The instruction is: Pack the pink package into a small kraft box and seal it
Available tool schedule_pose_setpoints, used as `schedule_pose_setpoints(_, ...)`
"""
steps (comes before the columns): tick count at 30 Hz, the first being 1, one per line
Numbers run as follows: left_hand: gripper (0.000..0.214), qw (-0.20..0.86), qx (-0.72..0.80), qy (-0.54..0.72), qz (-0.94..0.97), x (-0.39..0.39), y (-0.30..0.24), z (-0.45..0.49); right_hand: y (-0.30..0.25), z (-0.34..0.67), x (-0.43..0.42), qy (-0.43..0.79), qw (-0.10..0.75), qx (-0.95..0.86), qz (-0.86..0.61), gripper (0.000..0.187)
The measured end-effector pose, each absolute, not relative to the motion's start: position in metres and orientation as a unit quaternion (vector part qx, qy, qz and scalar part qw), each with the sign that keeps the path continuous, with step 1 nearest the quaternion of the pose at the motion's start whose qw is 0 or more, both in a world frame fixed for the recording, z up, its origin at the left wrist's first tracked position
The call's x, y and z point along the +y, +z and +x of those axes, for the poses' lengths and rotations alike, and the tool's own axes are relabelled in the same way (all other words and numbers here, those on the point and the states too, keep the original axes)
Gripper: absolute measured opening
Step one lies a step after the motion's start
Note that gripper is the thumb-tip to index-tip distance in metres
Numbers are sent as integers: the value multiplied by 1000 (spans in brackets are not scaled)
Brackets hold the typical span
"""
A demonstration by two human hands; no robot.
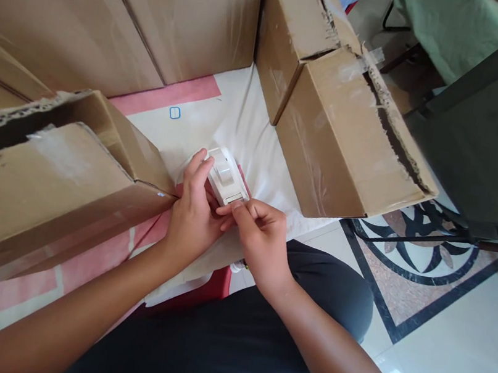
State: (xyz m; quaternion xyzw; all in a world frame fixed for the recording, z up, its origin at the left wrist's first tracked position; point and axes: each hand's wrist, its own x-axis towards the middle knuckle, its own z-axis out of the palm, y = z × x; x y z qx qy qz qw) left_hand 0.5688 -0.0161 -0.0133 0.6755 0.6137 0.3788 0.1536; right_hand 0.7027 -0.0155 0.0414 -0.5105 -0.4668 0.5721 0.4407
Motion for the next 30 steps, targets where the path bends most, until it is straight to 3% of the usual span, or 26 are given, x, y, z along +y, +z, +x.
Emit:
schedule_pose_setpoints(20, 85, 153, 602, 414, 665, -13, -15, 569, 24, 709, -26, 584, 458, -445, -501, 53)
schedule_pose_setpoints(30, 84, 138, 599, 418, 668, -13, -14, 570, 21, 709, -22, 571, 423, -469, -524, 52)
